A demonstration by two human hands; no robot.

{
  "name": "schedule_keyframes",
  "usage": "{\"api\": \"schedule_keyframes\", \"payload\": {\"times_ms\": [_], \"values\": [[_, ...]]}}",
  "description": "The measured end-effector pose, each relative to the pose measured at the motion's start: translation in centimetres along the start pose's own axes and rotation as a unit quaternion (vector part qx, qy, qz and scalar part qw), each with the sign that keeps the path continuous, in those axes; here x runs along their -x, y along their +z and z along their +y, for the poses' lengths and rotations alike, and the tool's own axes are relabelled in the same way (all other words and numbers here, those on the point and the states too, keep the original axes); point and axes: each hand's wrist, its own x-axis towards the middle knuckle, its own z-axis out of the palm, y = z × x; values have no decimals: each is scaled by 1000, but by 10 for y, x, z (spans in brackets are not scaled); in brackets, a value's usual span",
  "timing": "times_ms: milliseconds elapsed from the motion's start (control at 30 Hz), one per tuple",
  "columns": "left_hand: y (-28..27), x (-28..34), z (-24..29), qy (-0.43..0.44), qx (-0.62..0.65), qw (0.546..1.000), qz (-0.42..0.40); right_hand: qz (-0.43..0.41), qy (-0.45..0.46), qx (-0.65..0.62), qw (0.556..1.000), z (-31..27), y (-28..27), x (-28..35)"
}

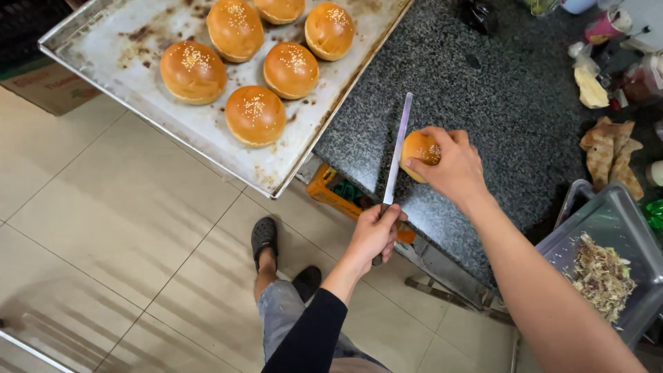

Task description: Slice hamburger buns and prepare food in a shop.

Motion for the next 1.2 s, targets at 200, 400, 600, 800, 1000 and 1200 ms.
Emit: {"api": "schedule_keyframes", "payload": {"times_ms": [200,400,600,800,1000,1200], "values": [[3,2,0,-4,-2,1000,5,-17,17,4,1000,3,2,-4],[15,18,-7,-6,-21,999,29,-19,12,-2,1000,6,1,-7],[17,-5,-5,6,-14,1000,16,-26,65,-24,997,6,2,-11],[15,7,-38,64,-75,993,61,-18,84,-36,996,15,5,-17],[21,-3,-14,4,-40,998,40,-32,83,-21,996,16,7,-17],[30,21,-24,29,-89,994,59,-21,104,-55,993,31,14,-23]]}}
